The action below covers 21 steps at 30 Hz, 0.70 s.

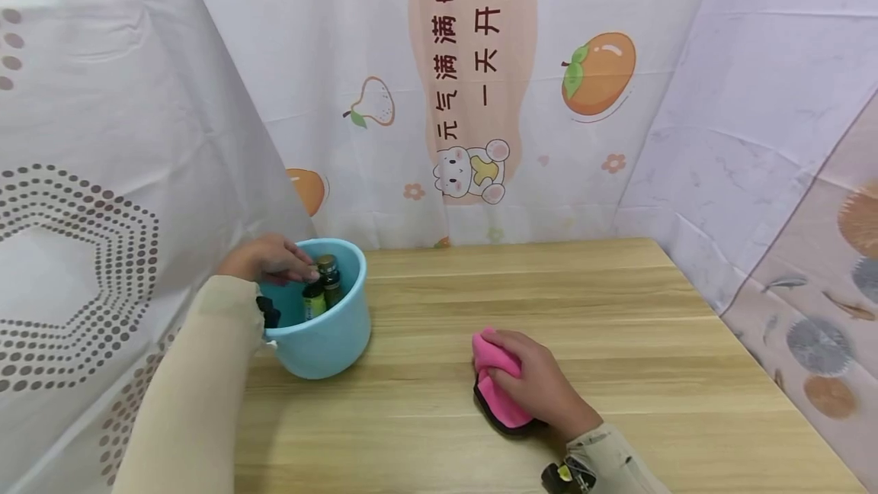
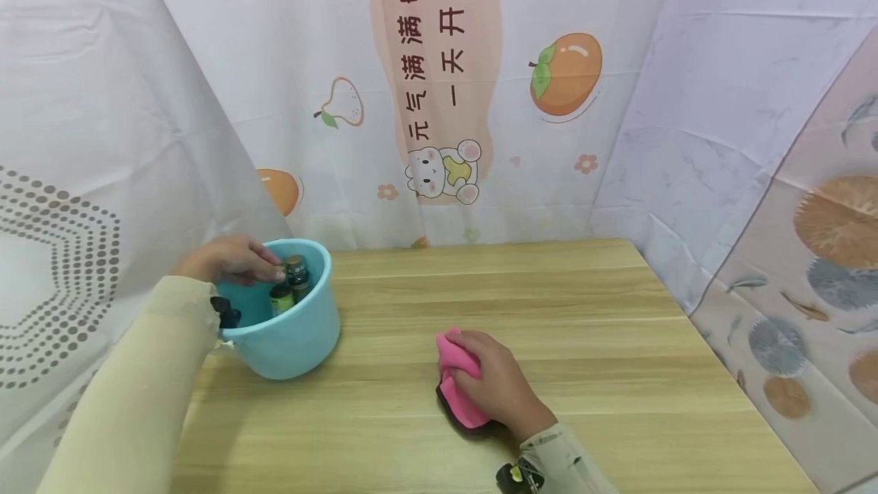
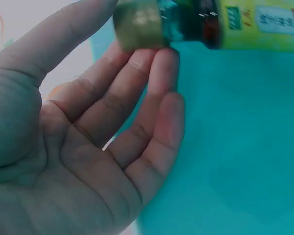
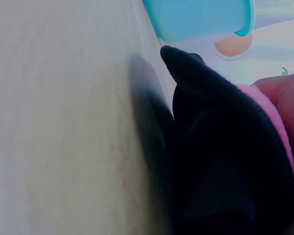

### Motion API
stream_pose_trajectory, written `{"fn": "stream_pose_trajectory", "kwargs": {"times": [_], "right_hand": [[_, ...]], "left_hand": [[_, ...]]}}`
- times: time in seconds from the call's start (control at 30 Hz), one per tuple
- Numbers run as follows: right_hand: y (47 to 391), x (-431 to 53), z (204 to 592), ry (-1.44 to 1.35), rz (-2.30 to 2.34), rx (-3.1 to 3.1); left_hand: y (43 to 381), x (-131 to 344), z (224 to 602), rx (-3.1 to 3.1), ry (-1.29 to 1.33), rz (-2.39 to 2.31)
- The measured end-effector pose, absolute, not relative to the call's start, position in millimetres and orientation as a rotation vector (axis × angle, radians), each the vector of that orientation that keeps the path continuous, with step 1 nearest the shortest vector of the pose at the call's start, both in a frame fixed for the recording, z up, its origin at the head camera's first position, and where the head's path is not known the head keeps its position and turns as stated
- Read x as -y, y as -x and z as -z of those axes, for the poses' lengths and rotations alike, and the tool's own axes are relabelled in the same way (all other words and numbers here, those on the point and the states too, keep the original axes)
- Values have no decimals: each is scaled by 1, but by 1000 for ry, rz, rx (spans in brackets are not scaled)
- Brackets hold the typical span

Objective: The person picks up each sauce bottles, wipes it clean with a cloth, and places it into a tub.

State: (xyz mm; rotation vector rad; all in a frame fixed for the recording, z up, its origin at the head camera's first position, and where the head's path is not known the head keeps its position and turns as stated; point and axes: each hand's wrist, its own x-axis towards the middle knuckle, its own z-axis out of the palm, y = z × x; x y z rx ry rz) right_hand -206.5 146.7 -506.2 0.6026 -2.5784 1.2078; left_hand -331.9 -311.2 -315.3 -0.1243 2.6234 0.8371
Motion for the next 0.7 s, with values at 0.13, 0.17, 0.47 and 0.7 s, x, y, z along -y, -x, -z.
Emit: {"fn": "stream_pose_trajectory", "kwargs": {"times": [0.13, 0.17, 0.47, 0.7], "right_hand": [[208, -150, 503, -595, -1115, 2550], [209, -152, 501, -587, -1086, 2540], [215, -182, 480, -498, -795, 2571], [214, -198, 473, -382, -645, 2731]], "left_hand": [[329, 309, 305, -2666, 84, -775], [328, 306, 302, -2675, 78, -774], [316, 284, 274, -2821, -90, -636], [297, 252, 270, -3002, -188, -554]]}}
